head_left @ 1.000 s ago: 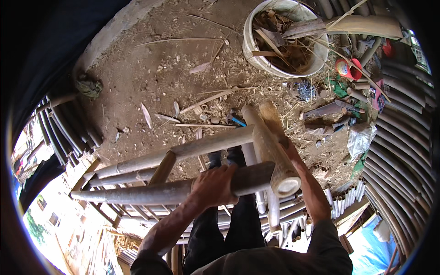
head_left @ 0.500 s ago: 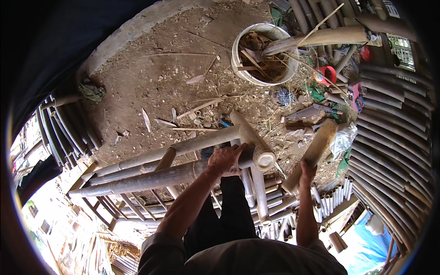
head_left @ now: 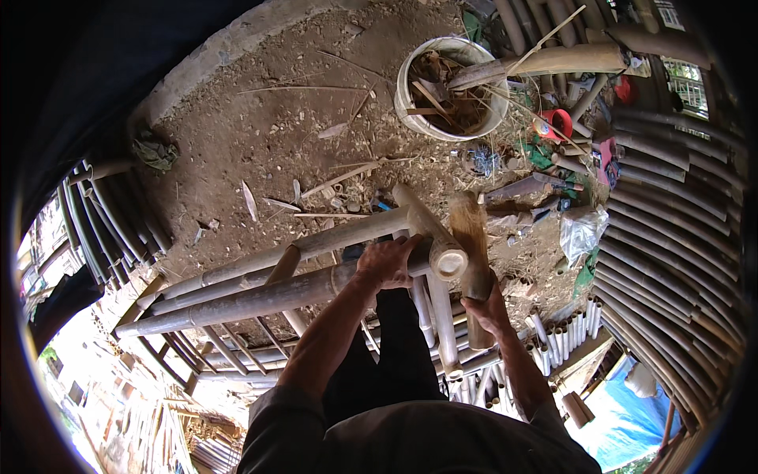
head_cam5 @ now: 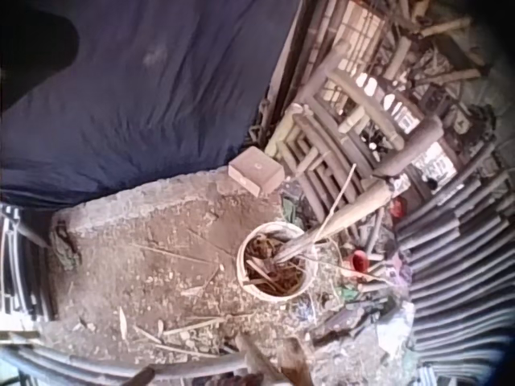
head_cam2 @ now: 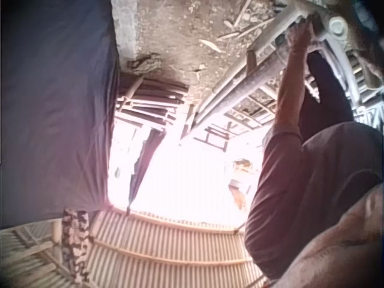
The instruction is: The person assembles a bamboo ladder by inserting short bamboo rungs into pre-drilled holes in two long bamboo rails. They use a wooden mallet to tap each rung into place, then lift and reposition the ladder to continue assembly. The person works in a cluttered workshop with many bamboo poles and tools visible.
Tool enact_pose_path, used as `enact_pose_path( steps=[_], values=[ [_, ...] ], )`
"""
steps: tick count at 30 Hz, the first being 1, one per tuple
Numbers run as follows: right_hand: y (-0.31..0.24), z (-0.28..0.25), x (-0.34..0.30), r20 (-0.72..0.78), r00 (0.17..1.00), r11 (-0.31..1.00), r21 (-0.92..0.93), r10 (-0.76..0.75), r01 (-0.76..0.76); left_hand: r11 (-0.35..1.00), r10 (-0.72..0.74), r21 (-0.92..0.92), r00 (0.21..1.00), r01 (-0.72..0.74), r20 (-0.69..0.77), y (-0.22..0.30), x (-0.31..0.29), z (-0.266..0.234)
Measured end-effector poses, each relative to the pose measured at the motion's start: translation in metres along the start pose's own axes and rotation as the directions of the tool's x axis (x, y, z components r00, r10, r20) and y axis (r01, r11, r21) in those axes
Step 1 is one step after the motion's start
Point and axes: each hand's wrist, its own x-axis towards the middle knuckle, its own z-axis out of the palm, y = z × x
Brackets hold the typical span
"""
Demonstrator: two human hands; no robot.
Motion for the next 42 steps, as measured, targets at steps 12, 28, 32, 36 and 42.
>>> enact_pose_path(
  steps=[12, 28, 32, 36, 42],
  values=[
    [-0.017, -0.021, 0.011, 0.057, 0.996, 0.967, -0.250, 0.072, -0.055, 1.000, -0.006, -0.025, 1.000, 0.006, -0.006, 0.003, -0.001, -0.011],
    [0.049, -0.029, 0.039, -0.273, 0.936, 0.973, 0.127, 0.221, -0.192, 0.994, -0.028, -0.100, 0.994, 0.038, 0.107, 0.005, 0.001, -0.019],
    [0.106, -0.029, 0.101, -0.369, 0.908, 0.922, -0.246, 0.197, -0.300, 0.952, -0.181, -0.228, 0.975, 0.207, 0.128, 0.010, 0.007, -0.012],
    [0.186, -0.013, 0.160, -0.440, 0.860, 0.839, -0.338, 0.259, -0.426, 0.957, -0.225, -0.187, 0.974, 0.223, 0.008, 0.018, -0.001, -0.008],
    [0.261, -0.003, 0.258, -0.359, 0.765, 0.761, -0.189, 0.535, -0.621, 0.974, -0.136, -0.191, 0.988, 0.120, -0.072, 0.023, 0.001, -0.009]
  ],
)
